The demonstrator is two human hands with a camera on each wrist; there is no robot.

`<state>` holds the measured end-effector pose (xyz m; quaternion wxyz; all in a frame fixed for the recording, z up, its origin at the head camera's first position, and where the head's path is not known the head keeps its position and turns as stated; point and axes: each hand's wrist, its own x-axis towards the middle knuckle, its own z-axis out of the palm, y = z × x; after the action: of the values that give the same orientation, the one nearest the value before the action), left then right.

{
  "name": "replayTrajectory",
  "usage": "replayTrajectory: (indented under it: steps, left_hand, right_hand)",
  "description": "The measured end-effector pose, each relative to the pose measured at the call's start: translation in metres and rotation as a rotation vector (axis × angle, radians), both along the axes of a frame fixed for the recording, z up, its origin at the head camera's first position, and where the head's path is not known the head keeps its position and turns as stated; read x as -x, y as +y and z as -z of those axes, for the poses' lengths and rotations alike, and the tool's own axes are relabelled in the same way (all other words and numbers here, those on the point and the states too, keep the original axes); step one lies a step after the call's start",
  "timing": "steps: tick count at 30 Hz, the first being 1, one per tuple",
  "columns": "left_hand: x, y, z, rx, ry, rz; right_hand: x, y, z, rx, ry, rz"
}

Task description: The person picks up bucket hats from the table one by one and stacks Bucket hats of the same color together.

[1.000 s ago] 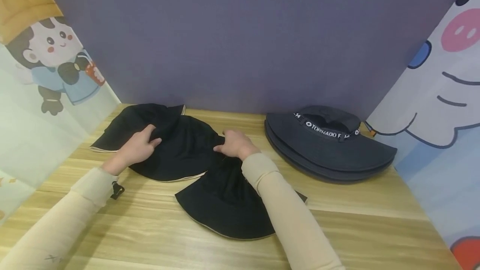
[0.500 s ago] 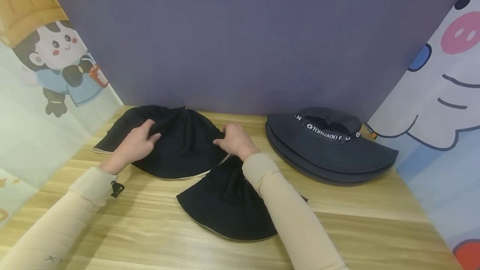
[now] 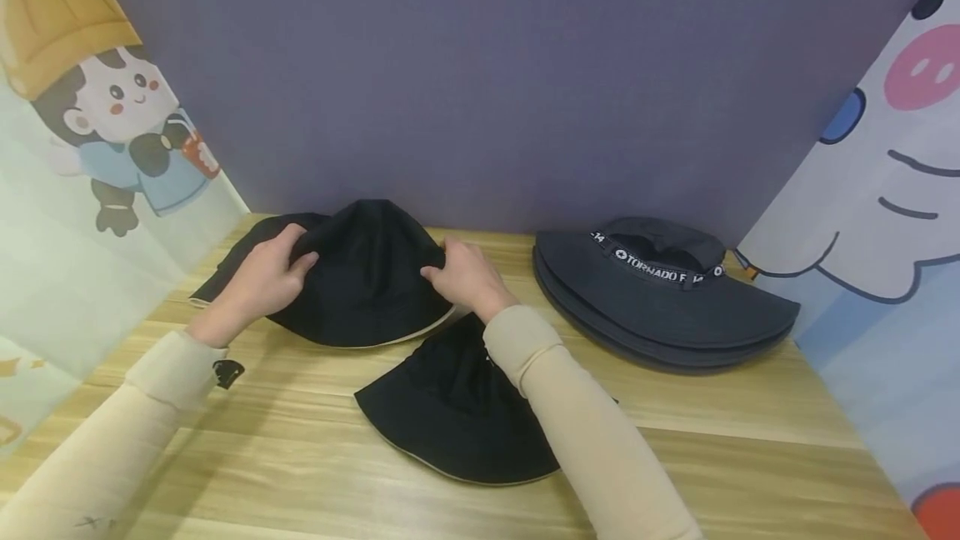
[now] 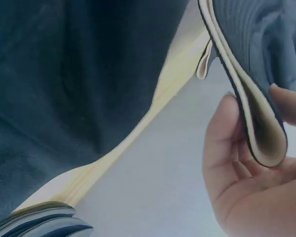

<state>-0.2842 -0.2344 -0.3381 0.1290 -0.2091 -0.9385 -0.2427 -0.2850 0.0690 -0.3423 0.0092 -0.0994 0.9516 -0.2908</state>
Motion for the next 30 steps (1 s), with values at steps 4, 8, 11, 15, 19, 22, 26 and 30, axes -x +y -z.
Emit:
replayTrajectory:
  steps: [4, 8, 11, 15, 19, 22, 26, 30]
  left_hand:
    - [0.001, 0.003, -0.002, -0.026, 0.039, 0.025]
    - [0.001, 0.008, -0.004, -0.050, 0.040, 0.038]
    - [-0.001, 0.012, -0.006, -0.069, 0.048, 0.045]
    - [-0.004, 0.017, -0.010, -0.084, 0.053, 0.059]
    - [-0.007, 0.021, -0.014, -0.077, 0.029, 0.065]
    - [-0.009, 0.024, -0.015, -0.063, 0.007, 0.076]
    - [-0.011, 0.028, -0.016, -0.050, -0.009, 0.096]
    - [-0.014, 0.033, -0.016, -0.042, 0.007, 0.127]
  right_hand:
    - [-0.002, 0.000, -0.003, 0.004, 0.012, 0.014]
    - [-0.006, 0.001, -0.005, -0.009, 0.014, 0.027]
    - [-0.009, 0.002, -0.007, -0.013, 0.011, 0.043]
    - [-0.013, 0.008, -0.009, -0.020, 0.002, 0.057]
    - [-0.018, 0.018, -0.012, -0.016, -0.011, 0.002]
    - [-0.021, 0.028, -0.014, 0.020, -0.026, -0.068]
    - [-0.025, 0.038, -0.017, 0.057, -0.060, -0.132]
    - [-0.030, 0.049, -0.021, 0.035, -0.054, -0.175]
